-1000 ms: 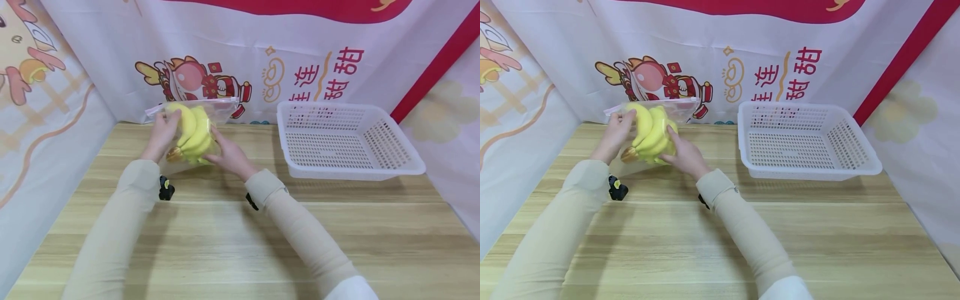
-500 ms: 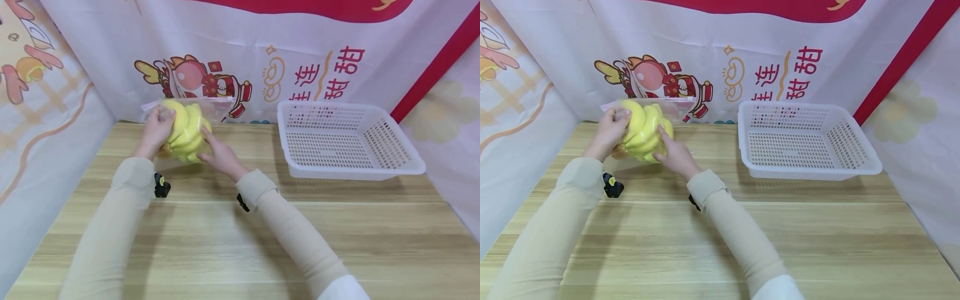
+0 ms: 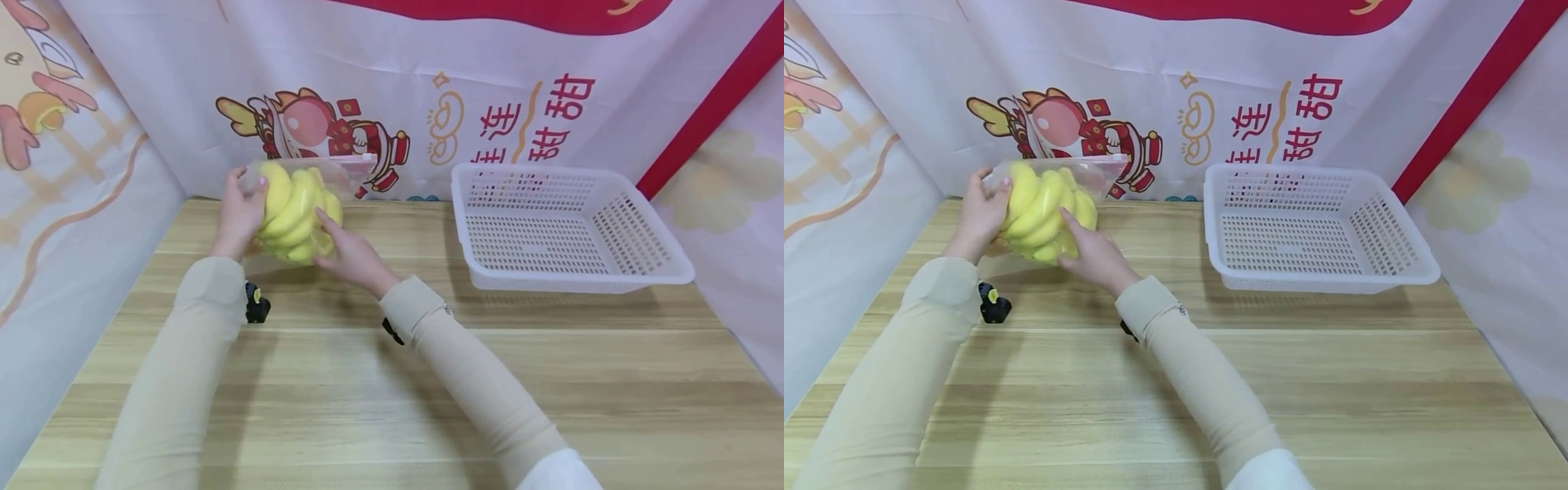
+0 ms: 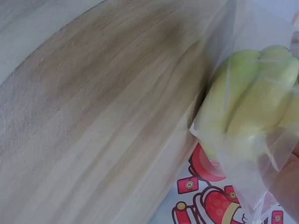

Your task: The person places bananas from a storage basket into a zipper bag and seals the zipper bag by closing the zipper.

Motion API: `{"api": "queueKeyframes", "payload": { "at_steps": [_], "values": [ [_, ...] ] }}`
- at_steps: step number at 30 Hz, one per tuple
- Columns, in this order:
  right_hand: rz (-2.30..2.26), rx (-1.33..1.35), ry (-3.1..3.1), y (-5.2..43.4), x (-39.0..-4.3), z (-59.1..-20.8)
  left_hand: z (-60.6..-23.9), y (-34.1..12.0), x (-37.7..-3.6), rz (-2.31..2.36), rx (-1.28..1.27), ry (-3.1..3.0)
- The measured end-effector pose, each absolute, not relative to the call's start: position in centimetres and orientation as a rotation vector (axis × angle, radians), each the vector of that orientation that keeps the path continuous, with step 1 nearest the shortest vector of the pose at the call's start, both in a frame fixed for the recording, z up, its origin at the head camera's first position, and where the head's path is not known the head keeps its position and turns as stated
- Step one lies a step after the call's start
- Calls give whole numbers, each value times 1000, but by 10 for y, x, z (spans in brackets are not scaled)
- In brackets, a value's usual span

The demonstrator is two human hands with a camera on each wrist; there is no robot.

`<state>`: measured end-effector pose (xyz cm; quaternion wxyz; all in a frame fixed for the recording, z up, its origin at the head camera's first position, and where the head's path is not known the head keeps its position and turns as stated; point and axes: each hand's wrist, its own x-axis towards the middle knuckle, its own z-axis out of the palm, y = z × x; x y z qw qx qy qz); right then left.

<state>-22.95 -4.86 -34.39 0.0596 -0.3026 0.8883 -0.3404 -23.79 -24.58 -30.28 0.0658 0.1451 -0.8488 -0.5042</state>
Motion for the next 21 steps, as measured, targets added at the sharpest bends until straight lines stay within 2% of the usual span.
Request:
{"api": "queueKeyframes", "payload": {
  "at_steps": [15,21],
  "values": [
    [-938,-1067,2861,-37,-232,-342,-308,-261,-234,-1420,476,-2570],
    [-955,-1036,2940,-33,-234,-341,-310,-262,-235,-1477,541,-2535]
  ]
}}
